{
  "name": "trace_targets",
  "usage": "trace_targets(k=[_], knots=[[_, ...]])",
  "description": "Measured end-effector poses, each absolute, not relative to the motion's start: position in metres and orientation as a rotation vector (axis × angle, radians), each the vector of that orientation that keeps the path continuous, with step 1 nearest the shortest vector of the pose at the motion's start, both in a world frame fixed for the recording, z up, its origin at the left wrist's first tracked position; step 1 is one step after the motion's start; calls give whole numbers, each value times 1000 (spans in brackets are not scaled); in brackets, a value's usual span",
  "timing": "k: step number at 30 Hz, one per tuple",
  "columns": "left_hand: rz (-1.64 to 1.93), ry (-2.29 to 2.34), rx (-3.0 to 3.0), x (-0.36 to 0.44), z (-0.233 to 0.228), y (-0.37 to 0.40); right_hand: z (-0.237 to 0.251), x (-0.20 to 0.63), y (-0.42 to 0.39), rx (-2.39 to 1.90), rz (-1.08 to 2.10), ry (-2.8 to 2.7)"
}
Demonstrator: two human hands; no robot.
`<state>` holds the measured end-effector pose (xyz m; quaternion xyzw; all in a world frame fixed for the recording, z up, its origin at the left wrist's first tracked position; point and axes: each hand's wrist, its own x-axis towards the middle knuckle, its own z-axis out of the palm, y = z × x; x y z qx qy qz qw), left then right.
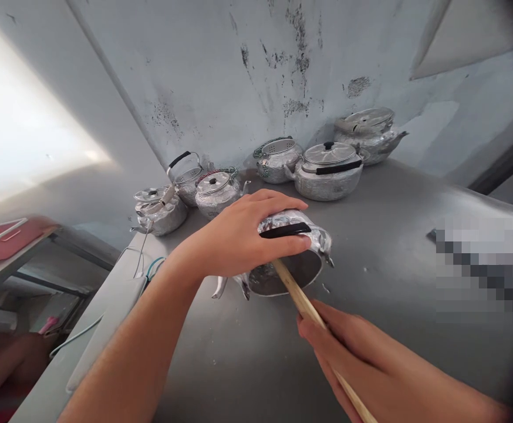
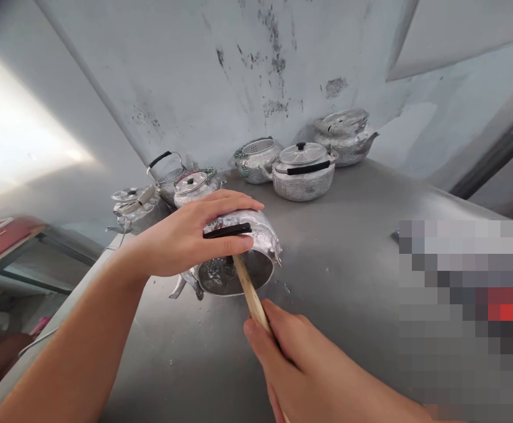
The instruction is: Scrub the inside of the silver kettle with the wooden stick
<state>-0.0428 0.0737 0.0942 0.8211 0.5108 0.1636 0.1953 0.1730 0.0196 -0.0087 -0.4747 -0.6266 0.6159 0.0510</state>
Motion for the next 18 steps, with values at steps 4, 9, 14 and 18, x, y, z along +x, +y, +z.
trace_targets(k=[4,9,14,18], knots=[[457,1440,2300,-43,95,74,-10,172,19,-1455,1811,-1922],[456,1439,2297,-44,95,73,-5,172,25,-1512,1824,-1917],[463,1433,2302,-42,94,73,0,170,26,-1522,1829,-1918],[469,1444,2301,-42,94,73,1,169,25,-1479,1713,-1953]])
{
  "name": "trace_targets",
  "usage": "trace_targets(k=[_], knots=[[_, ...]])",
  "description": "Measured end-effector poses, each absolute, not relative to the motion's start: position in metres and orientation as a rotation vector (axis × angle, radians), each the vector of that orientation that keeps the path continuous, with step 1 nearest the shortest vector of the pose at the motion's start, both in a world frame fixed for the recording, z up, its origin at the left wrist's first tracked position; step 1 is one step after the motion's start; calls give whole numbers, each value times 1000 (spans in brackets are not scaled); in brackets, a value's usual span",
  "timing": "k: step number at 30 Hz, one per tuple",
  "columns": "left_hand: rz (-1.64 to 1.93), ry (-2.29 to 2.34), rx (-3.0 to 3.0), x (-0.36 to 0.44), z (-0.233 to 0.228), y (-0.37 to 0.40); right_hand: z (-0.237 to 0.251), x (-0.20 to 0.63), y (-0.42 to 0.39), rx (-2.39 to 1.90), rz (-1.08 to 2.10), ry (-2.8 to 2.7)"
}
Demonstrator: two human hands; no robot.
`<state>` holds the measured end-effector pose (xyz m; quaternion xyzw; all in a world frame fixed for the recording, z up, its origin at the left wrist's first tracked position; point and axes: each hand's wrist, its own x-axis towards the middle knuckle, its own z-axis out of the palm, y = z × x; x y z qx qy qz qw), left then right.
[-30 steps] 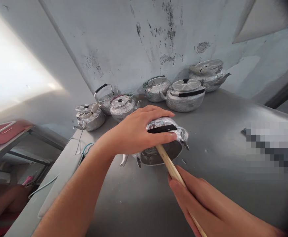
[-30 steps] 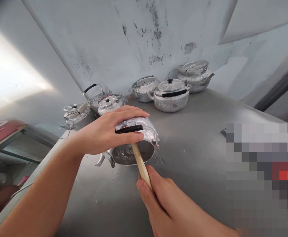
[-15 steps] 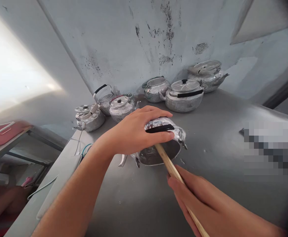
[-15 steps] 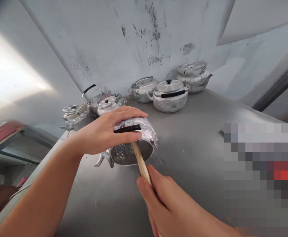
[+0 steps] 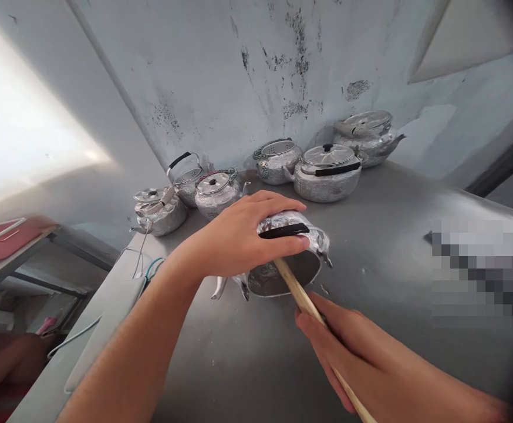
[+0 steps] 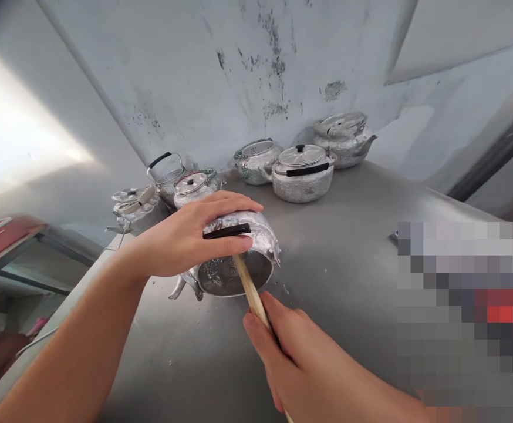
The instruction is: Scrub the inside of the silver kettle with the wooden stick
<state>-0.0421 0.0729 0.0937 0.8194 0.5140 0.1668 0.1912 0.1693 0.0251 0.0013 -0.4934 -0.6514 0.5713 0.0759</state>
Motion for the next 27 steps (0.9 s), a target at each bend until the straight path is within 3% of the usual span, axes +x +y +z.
trace_targets(k=[12,27], knots=[[455,1442,2299,-43,94,73,-6,174,26,-1497,1847,-1922],[462,1443,2299,-43,94,74,-3,173,26,-1490,1734,-2018]])
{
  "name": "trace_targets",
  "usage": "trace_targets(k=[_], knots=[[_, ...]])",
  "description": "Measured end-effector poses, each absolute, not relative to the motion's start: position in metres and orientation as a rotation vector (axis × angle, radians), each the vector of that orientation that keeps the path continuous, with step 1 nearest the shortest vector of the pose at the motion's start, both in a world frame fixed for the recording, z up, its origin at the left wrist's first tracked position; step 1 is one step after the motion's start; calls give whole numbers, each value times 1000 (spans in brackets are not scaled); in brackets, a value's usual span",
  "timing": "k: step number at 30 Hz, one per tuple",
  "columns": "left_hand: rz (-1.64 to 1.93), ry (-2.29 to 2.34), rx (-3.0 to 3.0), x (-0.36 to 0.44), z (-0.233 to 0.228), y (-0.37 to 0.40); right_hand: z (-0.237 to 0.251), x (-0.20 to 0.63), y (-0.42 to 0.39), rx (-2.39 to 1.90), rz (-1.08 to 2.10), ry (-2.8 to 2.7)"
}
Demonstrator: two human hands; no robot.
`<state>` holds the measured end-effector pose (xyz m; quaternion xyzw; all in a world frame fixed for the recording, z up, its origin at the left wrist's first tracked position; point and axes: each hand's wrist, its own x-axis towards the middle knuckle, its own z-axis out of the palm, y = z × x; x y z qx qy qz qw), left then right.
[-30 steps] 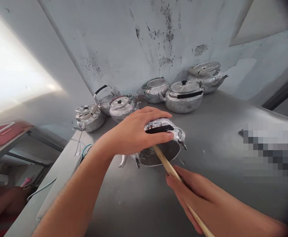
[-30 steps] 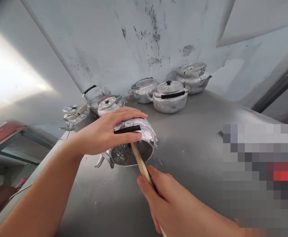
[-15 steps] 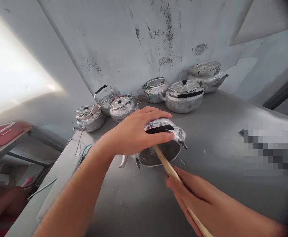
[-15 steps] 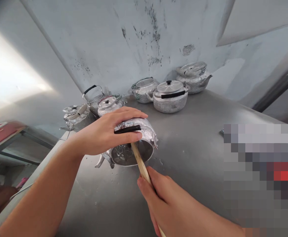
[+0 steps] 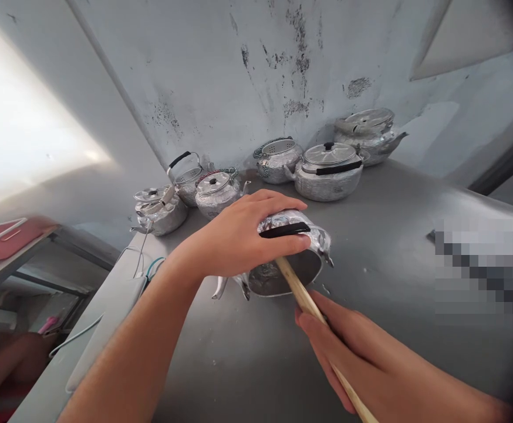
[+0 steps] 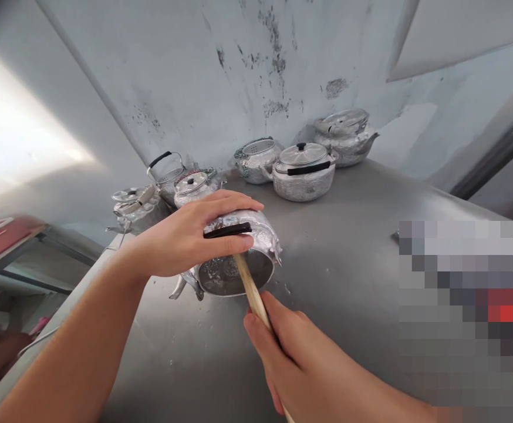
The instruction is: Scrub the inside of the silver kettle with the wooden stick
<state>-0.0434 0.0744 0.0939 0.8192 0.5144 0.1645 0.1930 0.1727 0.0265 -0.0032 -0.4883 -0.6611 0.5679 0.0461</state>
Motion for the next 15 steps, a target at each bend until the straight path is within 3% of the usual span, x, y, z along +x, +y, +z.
trace_targets(k=[15], knots=[[453,1445,2305,-44,93,75,-2,171,29,-1408,1810,-1928]])
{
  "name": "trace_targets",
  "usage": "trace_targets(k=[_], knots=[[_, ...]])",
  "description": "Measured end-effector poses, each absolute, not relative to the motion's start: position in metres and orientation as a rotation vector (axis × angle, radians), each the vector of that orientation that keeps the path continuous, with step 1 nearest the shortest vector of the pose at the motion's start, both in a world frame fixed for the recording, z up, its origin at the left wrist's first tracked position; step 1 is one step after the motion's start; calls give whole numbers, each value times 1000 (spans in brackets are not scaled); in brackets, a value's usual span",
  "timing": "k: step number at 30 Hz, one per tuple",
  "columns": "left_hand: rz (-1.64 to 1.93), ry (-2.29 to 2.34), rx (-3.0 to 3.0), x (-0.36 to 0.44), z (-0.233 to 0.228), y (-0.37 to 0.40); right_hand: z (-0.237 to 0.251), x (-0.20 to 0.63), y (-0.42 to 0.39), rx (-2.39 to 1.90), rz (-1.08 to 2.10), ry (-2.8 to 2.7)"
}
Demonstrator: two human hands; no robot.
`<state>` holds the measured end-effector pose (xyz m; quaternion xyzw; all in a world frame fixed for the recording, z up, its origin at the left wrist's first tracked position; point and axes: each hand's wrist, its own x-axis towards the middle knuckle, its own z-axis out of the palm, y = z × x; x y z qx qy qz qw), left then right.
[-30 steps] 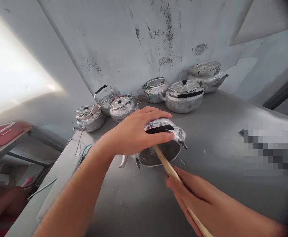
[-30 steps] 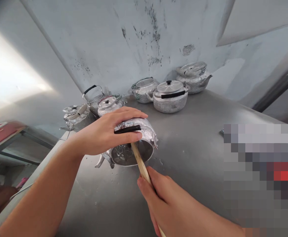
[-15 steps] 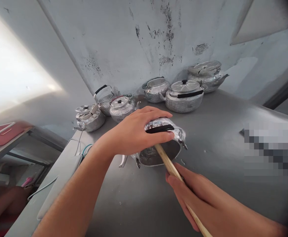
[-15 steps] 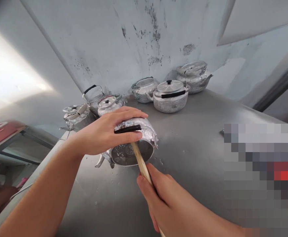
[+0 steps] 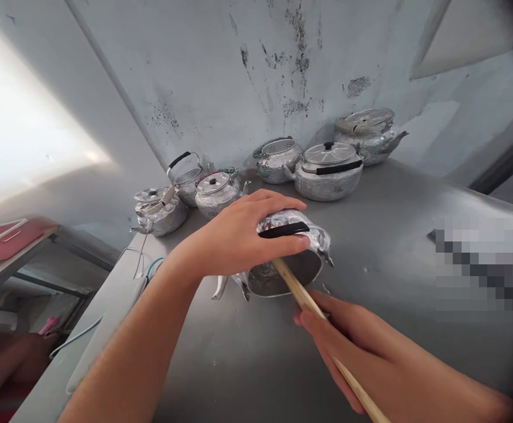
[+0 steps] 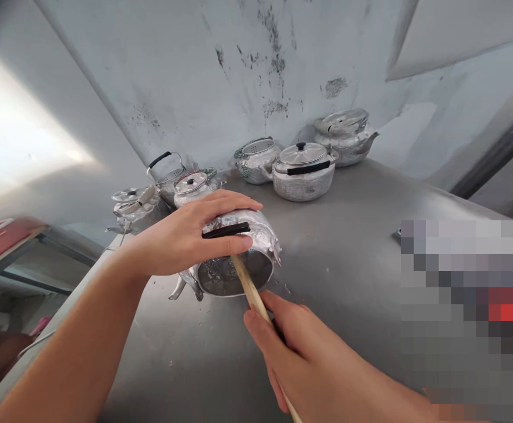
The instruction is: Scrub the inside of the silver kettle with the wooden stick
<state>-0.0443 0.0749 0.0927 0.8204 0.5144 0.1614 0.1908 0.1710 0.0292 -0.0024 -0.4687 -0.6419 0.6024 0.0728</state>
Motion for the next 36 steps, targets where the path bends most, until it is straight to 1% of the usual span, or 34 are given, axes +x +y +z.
trace_targets(k=[6,8,12,18,22,26,36], knots=[[458,1427,2305,-47,91,75,-8,171,29,-1469,1764,-1980],[457,1423,2302,-47,91,75,-7,170,28,-1418,1721,-2012],[448,1424,2299,-46,91,76,-5,171,28,-1379,1774,-2025],[460,1417,2304,-47,90,76,-7,172,26,-1399,1757,-1989],[467,1420,2304,-48,91,75,-8,172,26,-1483,1803,-1943],[464,1426,2290,-49,93,76,-10,173,28,-1475,1734,-1940],[460,1397,2308,-48,90,76,-10,175,29,-1431,1753,-1966]])
